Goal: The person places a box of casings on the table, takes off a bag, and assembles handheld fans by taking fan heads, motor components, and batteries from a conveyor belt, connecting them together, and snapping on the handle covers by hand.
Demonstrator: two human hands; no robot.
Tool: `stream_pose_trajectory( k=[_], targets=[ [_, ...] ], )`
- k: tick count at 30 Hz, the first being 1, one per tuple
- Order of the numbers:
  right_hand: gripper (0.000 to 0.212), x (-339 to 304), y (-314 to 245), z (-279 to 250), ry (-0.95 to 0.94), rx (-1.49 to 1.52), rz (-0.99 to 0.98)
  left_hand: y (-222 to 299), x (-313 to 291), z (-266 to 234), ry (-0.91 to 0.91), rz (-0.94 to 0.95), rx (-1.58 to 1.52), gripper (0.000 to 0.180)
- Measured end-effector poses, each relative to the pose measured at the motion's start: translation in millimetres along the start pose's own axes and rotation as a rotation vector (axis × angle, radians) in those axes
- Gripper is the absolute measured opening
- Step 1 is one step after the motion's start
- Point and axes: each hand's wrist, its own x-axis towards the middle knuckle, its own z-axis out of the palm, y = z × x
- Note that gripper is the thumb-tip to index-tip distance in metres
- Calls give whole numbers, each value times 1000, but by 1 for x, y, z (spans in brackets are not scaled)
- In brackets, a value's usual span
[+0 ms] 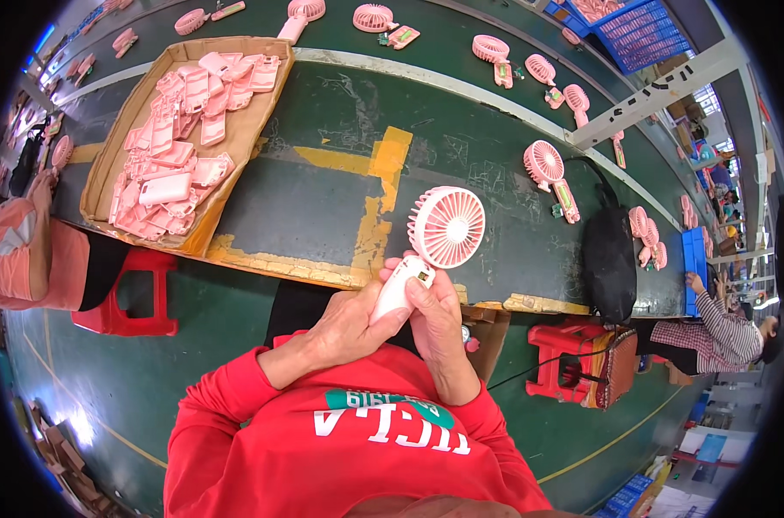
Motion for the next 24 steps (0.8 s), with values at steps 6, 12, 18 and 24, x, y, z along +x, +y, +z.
stream_pose_trajectory(
  k=[6,12,18,24],
  targets=[
    [40,5,7,-4,40,32,18,-8,2,2,-12,51,-49,24],
    [34,10,6,-1,47,-31,-13,-11,7,-3,-150,-184,-307,21],
    [39,28,7,-12,-8,-100,6,-21,25,0,-189,-175,-480,25],
    [38,66,-7,-34,39,-136,-7,-15,59,-21,-281,-272,-325,25]
  ],
)
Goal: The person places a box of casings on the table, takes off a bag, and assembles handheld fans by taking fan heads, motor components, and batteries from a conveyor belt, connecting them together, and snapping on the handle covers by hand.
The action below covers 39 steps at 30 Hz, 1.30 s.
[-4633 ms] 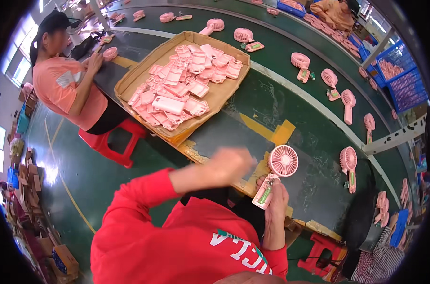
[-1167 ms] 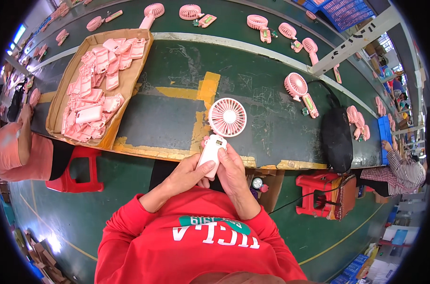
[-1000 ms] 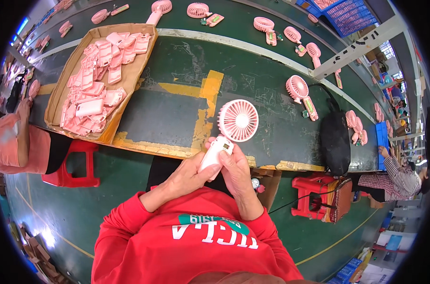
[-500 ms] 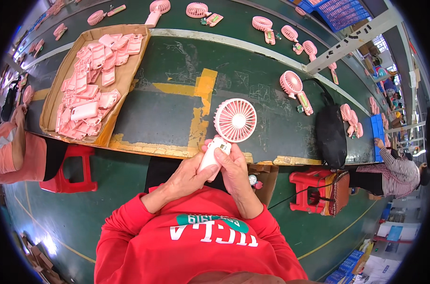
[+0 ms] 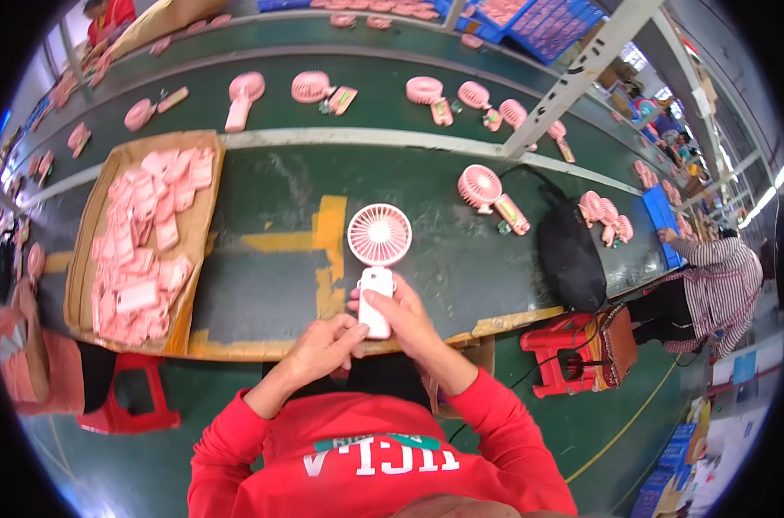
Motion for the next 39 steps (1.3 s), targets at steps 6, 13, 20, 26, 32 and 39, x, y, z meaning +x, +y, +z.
stream_pose_trajectory(
  k=[6,13,20,26,32,39],
  targets=[
    [47,112,-88,-33,159,-1021,-165,49,60,-60,385,305,237,22],
    [47,258,-122,-61,358,-1503,-596,94,186,-180,829,455,662,34],
    [45,377,-129,-70,544,-1597,-682,117,287,-258,898,364,881,56],
    [40,391,-199,-174,695,-1887,-1154,122,382,-251,902,314,971,96],
    [45,358,-212,-249,754,-1665,-172,127,416,-235,902,274,915,96],
    [34,282,-209,-239,736,-1651,-336,154,351,-201,775,455,713,101]
  ],
)
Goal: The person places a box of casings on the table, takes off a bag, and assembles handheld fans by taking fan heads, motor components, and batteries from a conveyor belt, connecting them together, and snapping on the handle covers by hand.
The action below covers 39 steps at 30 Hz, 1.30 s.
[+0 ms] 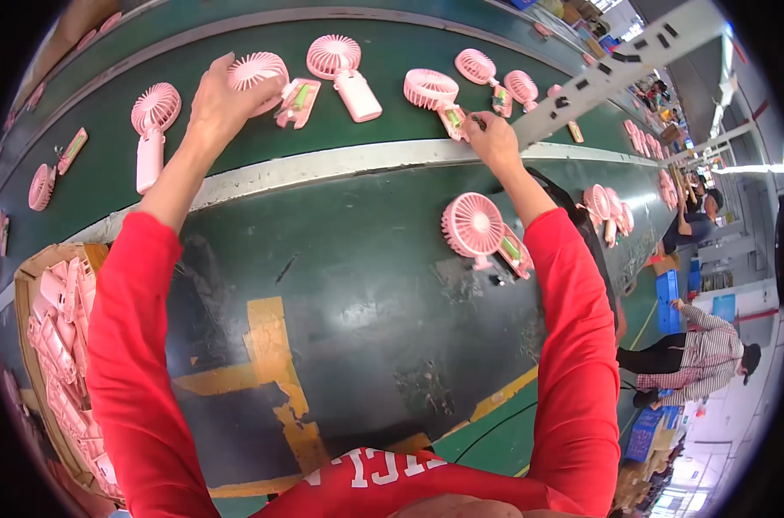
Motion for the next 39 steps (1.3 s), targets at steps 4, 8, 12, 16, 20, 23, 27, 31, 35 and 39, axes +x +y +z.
stream_pose_trajectory(
  k=[4,8,12,16,20,23,27,31,35,39],
  targets=[
    [34,-52,18,-50,40,52,-5,59,-44,-11,-157,23,-330,95],
    [33,-110,30,-87,56,90,51,107,-95,-2,-250,35,-535,83],
    [30,-171,50,-93,49,16,72,150,-160,5,-349,-20,-646,83],
    [34,-201,59,-101,29,-69,62,127,-212,11,-259,39,-307,88],
    [45,-235,18,-117,232,62,-215,96,-249,-1,-98,123,-88,77],
    [48,-274,-39,-113,36,234,-365,77,-275,-14,-59,98,2,75],
    [48,-308,-75,-64,-189,296,-440,76,-313,-47,-197,64,156,80],
    [43,-318,-104,-62,-271,293,-576,55,-331,-78,-257,270,310,86],
    [42,-310,-119,-73,-380,334,-541,53,-319,-74,-359,366,212,82],
    [33,-307,-123,-76,-413,268,-409,83,-320,-101,-507,262,325,64]
  ],
)
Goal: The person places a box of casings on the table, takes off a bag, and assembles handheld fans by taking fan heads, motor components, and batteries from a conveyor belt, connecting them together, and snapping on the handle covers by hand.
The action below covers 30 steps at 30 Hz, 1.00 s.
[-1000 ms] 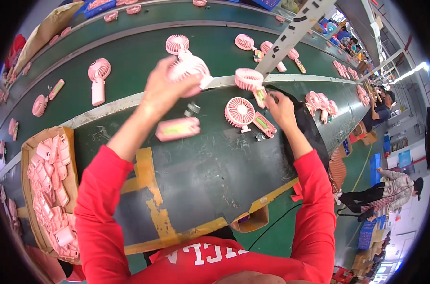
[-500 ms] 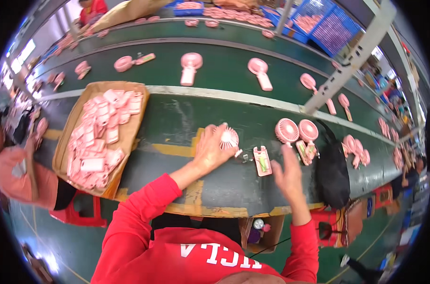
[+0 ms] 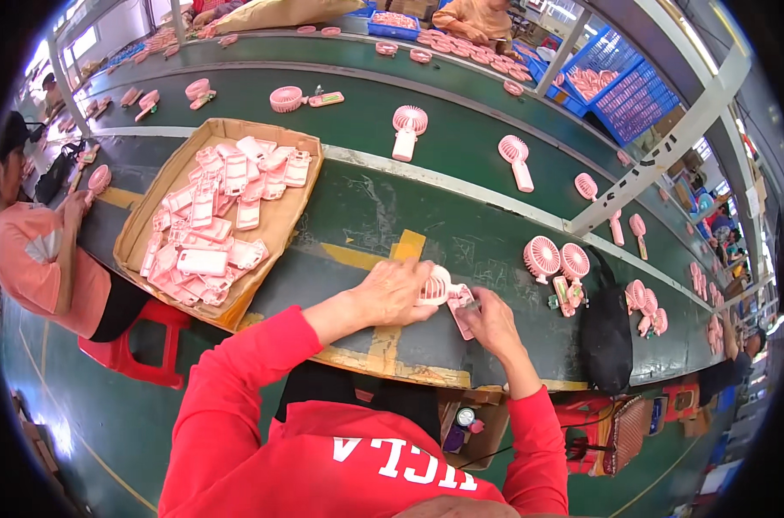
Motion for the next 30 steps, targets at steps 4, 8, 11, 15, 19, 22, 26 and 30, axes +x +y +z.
stream_pose_trajectory(
  k=[4,8,11,15,19,22,26,30],
  targets=[
    [31,-13,-5,1,-109,221,227,-1,-32,-26,-163,-159,-26,58],
    [26,-32,-24,8,-127,1079,389,-18,-62,-25,-107,-85,-86,52],
    [27,-40,-37,9,-220,1214,382,-30,-76,-35,-13,-251,-473,47],
    [28,-51,-45,16,-376,1312,427,-41,-92,-34,320,-325,-1184,39],
    [29,-58,-52,23,-484,1335,572,-16,-87,-39,471,-271,-1572,44],
    [27,-67,-70,26,-548,1207,504,0,-84,-32,432,-226,-1514,47],
    [26,-82,-93,23,-517,1304,492,12,-80,-29,309,-240,-1333,48],
    [26,-89,-96,19,-512,1335,469,17,-77,-31,207,-242,-1254,47]
  ],
)
